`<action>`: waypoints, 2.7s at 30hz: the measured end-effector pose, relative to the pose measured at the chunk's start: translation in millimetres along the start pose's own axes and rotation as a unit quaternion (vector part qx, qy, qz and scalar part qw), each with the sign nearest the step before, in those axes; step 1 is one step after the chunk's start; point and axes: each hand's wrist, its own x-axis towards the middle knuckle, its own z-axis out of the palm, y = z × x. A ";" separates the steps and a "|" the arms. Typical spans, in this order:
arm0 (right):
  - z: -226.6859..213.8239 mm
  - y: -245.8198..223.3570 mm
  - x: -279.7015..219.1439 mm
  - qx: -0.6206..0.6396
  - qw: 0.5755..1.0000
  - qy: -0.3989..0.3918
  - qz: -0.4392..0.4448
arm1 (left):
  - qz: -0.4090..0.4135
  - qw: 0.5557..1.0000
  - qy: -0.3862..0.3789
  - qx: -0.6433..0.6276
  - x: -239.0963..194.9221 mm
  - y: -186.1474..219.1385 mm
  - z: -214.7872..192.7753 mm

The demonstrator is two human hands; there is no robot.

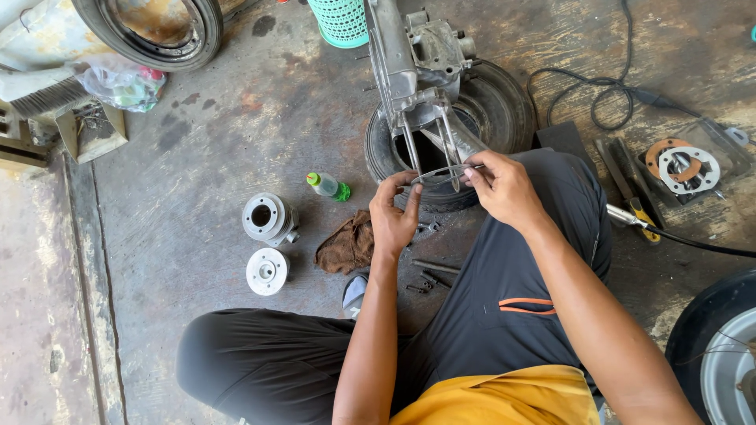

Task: The person sits on the floor and uses a wrench to tighten bolts on a metal engine component resting on a tire. They then place a gasket onto the component and continue to adjust and tighten the bolts with the wrench.

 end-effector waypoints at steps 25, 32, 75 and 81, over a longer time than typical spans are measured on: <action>-4.6 7.7 3.9 -0.092 0.995 -0.014 -0.044 | -0.267 0.900 0.085 -0.334 -37.7 -76.3 96.8; -7.4 16.9 4.4 -0.148 0.987 -0.023 -0.051 | -0.252 0.909 0.083 -0.321 -36.4 -71.2 94.6; 14.0 74.5 70.3 0.211 0.913 -0.127 0.326 | -0.234 0.917 0.089 -0.311 -39.5 -79.7 101.2; 19.2 99.4 75.5 0.263 0.896 -0.159 0.319 | -0.216 0.925 0.112 -0.292 -34.2 -66.7 95.6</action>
